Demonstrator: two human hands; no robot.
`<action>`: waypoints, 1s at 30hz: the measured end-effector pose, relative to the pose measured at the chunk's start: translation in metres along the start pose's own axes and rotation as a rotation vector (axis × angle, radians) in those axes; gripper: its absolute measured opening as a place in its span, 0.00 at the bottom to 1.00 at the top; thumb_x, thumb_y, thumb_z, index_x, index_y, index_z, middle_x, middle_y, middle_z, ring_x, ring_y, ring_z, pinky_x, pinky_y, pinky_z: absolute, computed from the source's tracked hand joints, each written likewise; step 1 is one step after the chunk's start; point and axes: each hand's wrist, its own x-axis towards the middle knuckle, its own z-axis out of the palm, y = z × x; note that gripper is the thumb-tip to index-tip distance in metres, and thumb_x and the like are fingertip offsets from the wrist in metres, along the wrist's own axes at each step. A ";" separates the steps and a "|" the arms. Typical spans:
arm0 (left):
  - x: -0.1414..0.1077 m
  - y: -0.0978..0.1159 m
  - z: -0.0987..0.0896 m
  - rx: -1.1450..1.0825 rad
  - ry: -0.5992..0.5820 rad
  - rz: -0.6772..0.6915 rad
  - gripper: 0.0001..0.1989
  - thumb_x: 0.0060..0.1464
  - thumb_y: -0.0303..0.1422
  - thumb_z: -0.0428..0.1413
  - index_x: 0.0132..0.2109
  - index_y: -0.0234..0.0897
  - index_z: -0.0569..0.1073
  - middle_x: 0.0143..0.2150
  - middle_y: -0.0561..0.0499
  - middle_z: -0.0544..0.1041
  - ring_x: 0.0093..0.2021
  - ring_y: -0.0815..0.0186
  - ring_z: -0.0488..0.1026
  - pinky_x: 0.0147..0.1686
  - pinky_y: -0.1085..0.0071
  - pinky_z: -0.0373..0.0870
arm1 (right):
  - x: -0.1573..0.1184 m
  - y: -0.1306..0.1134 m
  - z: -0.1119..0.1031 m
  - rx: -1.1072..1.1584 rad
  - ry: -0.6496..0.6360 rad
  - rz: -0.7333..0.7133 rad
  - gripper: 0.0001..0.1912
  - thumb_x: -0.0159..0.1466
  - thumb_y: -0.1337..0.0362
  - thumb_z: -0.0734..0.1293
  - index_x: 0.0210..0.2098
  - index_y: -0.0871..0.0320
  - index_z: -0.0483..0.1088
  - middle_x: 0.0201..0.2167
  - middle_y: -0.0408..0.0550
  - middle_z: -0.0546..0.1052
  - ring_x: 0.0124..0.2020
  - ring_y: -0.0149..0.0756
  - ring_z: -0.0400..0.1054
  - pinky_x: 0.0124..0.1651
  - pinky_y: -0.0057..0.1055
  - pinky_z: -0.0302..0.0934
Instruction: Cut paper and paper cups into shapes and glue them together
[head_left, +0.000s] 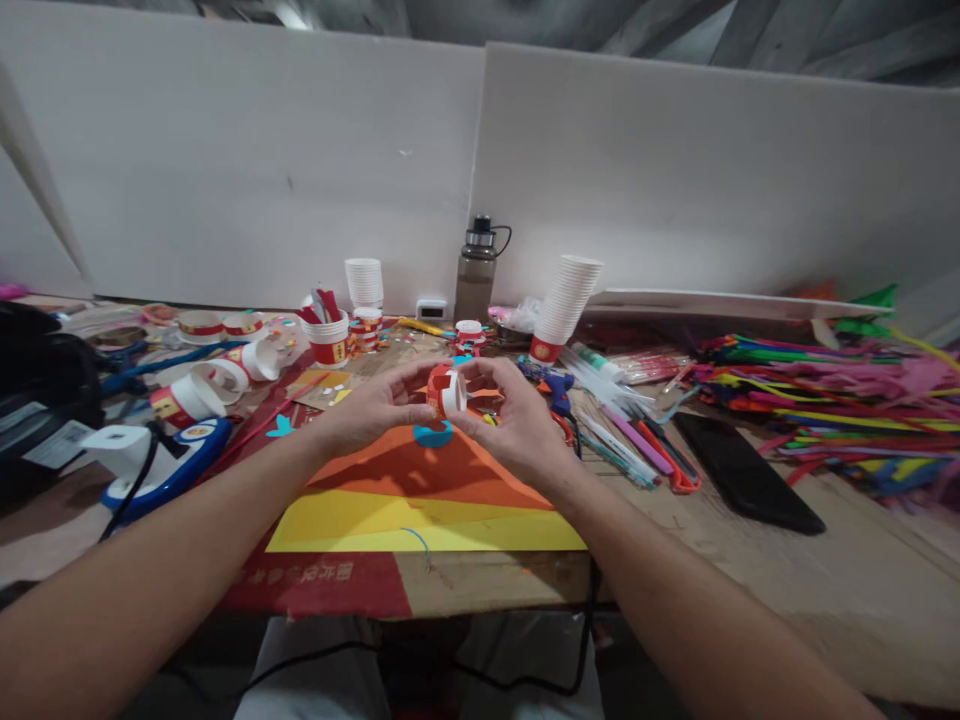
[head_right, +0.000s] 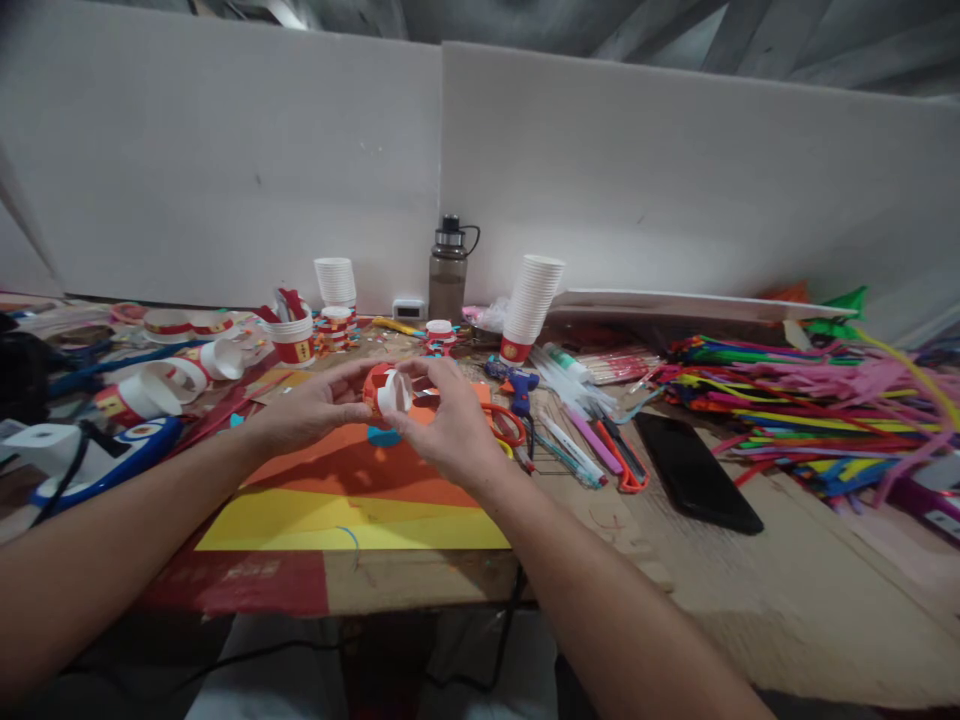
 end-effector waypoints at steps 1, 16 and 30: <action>0.000 -0.001 0.000 -0.013 0.019 0.024 0.30 0.52 0.29 0.64 0.61 0.48 0.68 0.66 0.45 0.66 0.60 0.55 0.68 0.54 0.63 0.72 | 0.001 -0.001 0.000 0.022 0.029 0.019 0.18 0.57 0.63 0.72 0.46 0.54 0.67 0.47 0.49 0.70 0.46 0.36 0.69 0.46 0.37 0.70; 0.001 -0.009 0.006 -0.310 0.194 -0.001 0.11 0.59 0.38 0.58 0.48 0.42 0.69 0.40 0.53 0.73 0.37 0.70 0.73 0.42 0.64 0.77 | 0.004 -0.002 0.005 0.127 0.066 0.379 0.17 0.55 0.62 0.72 0.42 0.55 0.66 0.39 0.46 0.73 0.39 0.33 0.71 0.44 0.36 0.67; -0.002 0.001 0.011 -0.260 0.086 -0.034 0.21 0.56 0.34 0.61 0.56 0.42 0.71 0.57 0.43 0.73 0.53 0.59 0.73 0.50 0.64 0.72 | 0.002 -0.003 0.005 0.189 0.034 0.279 0.17 0.54 0.63 0.73 0.40 0.54 0.66 0.40 0.46 0.73 0.42 0.34 0.71 0.44 0.36 0.70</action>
